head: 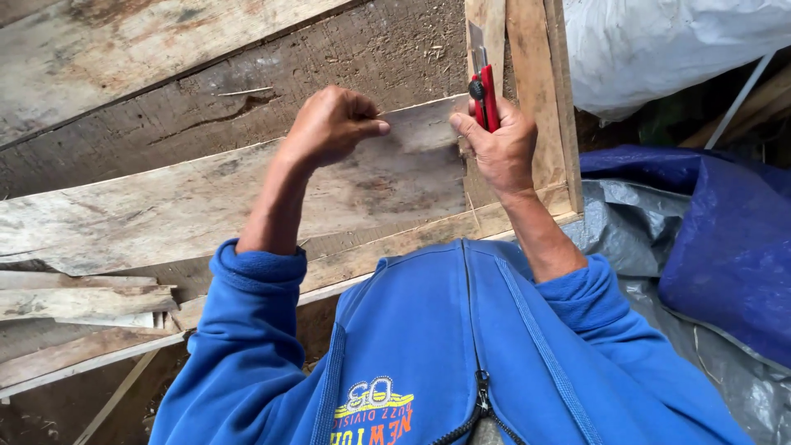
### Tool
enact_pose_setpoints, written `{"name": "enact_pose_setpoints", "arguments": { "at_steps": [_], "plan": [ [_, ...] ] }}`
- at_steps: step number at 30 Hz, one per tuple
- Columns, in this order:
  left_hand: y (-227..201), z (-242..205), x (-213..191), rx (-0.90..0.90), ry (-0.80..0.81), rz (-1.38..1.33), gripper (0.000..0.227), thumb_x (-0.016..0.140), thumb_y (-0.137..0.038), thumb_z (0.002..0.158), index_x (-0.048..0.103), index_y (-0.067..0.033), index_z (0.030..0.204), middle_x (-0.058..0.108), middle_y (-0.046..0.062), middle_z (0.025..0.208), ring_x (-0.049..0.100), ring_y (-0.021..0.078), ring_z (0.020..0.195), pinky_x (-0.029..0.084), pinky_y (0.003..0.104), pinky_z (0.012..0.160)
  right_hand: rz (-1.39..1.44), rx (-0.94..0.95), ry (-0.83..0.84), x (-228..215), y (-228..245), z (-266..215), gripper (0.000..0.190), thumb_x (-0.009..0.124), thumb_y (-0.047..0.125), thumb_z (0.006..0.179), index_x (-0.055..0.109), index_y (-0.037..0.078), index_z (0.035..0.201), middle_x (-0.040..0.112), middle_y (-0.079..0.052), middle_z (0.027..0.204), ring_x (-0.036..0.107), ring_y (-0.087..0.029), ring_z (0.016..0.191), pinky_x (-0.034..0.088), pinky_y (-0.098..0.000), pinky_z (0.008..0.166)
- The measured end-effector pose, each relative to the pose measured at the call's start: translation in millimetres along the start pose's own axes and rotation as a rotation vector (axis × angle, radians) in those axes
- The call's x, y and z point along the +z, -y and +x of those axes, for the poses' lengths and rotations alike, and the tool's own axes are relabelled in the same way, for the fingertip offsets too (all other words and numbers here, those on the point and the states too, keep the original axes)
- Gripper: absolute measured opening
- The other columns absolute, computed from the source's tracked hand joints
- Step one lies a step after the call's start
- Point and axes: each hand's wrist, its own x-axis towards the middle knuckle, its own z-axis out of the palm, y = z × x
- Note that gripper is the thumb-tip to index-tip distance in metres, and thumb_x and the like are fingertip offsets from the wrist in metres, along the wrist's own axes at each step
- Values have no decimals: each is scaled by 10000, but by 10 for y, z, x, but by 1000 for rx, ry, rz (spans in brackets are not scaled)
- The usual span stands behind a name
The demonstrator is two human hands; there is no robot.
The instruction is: Using a utility knife to score and snap thin wood strips to size in a workshop.
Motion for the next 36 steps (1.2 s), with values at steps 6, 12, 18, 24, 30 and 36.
{"name": "enact_pose_setpoints", "arguments": {
  "at_steps": [6,12,18,24,30,36],
  "plan": [
    [100,179,162,76,-128,13,176,793,-353,869,819,-199,950,779,53,858,736,376,910,551,468,833,-509,-279,-234,-82,-176,75,244,978,184,818,768,101,911,698,-57,679,684,-163,608,553,-286,561],
    [108,178,82,119,-62,-38,144,802,-352,915,820,-209,929,756,13,773,726,262,776,524,383,829,-276,-142,-77,-132,-35,121,194,884,98,924,699,58,886,635,-45,611,617,-108,500,505,-237,435],
    [146,131,52,207,109,-252,173,801,-298,912,796,-127,929,759,83,801,685,242,796,516,394,836,432,293,185,-366,-365,119,201,824,97,891,637,71,822,549,-61,574,512,-116,383,456,-239,367],
    [-114,36,-107,194,104,-75,225,762,-340,970,720,-154,852,565,-86,702,489,46,701,365,293,627,670,299,198,-292,-396,189,647,912,210,810,637,210,1396,630,71,937,534,-125,919,380,-249,911],
    [-46,219,98,125,-52,52,408,812,-336,964,568,-163,686,538,-44,619,492,120,614,399,350,646,-78,79,72,-145,205,141,166,823,124,919,660,139,952,647,25,731,534,-54,553,481,-205,497],
    [-54,314,227,68,-58,72,353,808,-343,954,647,-165,695,642,-15,639,585,159,644,438,390,633,-725,-544,-81,62,113,86,132,814,98,919,697,51,880,641,-53,737,577,-191,631,462,-357,584]
  ]
}}
